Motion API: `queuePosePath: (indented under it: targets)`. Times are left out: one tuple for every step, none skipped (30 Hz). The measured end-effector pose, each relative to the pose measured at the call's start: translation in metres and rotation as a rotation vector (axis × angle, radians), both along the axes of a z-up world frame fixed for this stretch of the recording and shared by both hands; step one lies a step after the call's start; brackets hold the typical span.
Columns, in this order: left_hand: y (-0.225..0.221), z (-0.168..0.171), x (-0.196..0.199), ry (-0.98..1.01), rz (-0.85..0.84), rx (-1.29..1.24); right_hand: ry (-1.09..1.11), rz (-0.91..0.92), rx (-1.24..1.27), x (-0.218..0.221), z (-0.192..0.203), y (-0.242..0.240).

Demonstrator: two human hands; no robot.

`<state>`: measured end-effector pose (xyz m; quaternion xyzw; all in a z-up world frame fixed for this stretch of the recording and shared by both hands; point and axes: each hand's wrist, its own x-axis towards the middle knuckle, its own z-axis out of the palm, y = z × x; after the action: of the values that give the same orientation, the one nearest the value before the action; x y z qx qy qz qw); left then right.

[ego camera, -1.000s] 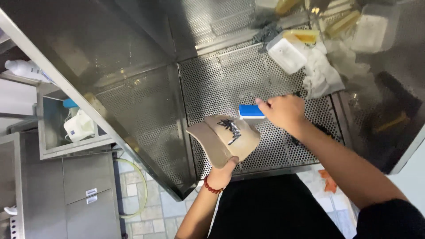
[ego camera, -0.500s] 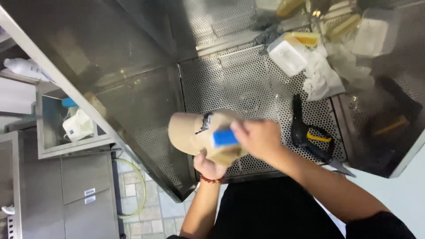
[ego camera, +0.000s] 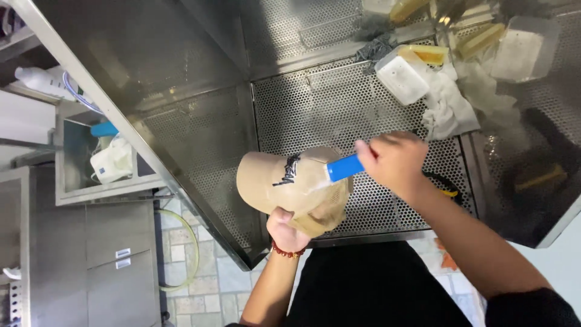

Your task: Using a handheld cleaning brush to scrub a tan baseball cap inside a metal cleaning booth.

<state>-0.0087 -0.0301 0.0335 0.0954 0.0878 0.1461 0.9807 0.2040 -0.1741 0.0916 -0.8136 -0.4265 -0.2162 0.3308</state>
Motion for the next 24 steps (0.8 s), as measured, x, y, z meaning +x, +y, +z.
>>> queuePosePath:
  targets:
    - [-0.003, -0.007, -0.002, -0.002, 0.005, -0.005, -0.002, 0.005, -0.005, -0.005, 0.003, 0.003]
    - [-0.005, -0.014, -0.004, -0.07, -0.026, -0.037, -0.02, 0.023, -0.001, -0.012, 0.005, 0.007]
    - [-0.006, -0.02, -0.007, -0.137, -0.055, -0.07, -0.038, 0.041, 0.004, -0.018, 0.008, 0.011]
    - [-0.003, -0.016, -0.005, -0.14, -0.062, -0.063, -0.041, 0.035, 0.01, -0.013, 0.001, 0.008]
    - [0.0, -0.013, -0.003, -0.139, -0.051, -0.061, -0.083, 0.092, 0.051, -0.007, -0.005, 0.006]
    - [0.0, -0.01, -0.005, -0.129, -0.035, -0.064, -0.116, 0.153, 0.086, -0.006, -0.012, 0.002]
    - [0.0, -0.008, -0.006, -0.123, -0.038, -0.064, -0.11, 0.15, 0.086, -0.005, -0.013, -0.001]
    - [-0.002, -0.007, 0.0, -0.036, 0.002, -0.027, -0.099, 0.106, 0.014, 0.003, -0.014, -0.005]
    - [-0.004, -0.007, 0.005, 0.051, 0.043, 0.009, -0.087, 0.061, -0.057, 0.01, -0.014, -0.009]
    - [-0.005, -0.009, 0.004, 0.051, 0.043, 0.007, -0.086, 0.061, -0.06, 0.0, -0.011, -0.003]
    - [-0.007, -0.011, 0.003, 0.008, 0.012, -0.02, -0.113, 0.089, -0.001, -0.01, -0.008, 0.003]
    - [-0.005, -0.013, 0.003, -0.036, -0.02, -0.039, -0.14, 0.114, 0.066, -0.02, -0.005, 0.013]
    - [-0.003, -0.017, 0.001, -0.035, -0.022, -0.033, -0.141, 0.112, 0.071, -0.009, -0.017, 0.006]
    - [-0.001, -0.021, -0.001, -0.048, -0.023, -0.03, -0.113, 0.138, 0.057, 0.001, -0.03, -0.002]
    - [0.002, -0.024, -0.003, -0.061, -0.024, -0.027, -0.086, 0.164, 0.043, 0.01, -0.043, -0.009]
    - [0.004, -0.027, -0.007, -0.063, -0.029, -0.029, -0.089, 0.159, 0.041, 0.017, -0.047, -0.021]
    - [0.005, -0.029, -0.01, -0.04, -0.009, -0.027, -0.049, 0.068, -0.05, 0.025, -0.05, -0.032]
    - [0.011, -0.032, -0.01, -0.022, 0.004, -0.022, -0.013, -0.032, -0.135, 0.034, -0.054, -0.043]
    - [0.016, -0.028, -0.004, -0.03, -0.008, -0.018, -0.021, -0.044, -0.131, 0.035, -0.071, -0.051]
    - [0.018, -0.023, -0.003, -0.061, -0.028, -0.055, 0.18, -0.174, -0.182, 0.034, -0.087, -0.059]
    - [0.02, -0.019, -0.001, -0.093, -0.048, -0.092, 0.382, -0.304, -0.231, 0.034, -0.105, -0.068]
    - [0.023, -0.022, 0.0, -0.097, -0.047, -0.092, 0.378, -0.304, -0.23, 0.025, -0.135, -0.07]
    - [0.025, -0.026, 0.002, -0.107, -0.048, -0.126, 0.958, -0.257, 0.026, 0.016, -0.167, -0.073]
    - [0.027, -0.029, 0.004, -0.116, -0.054, -0.162, 1.528, -0.185, 0.307, 0.008, -0.197, -0.077]
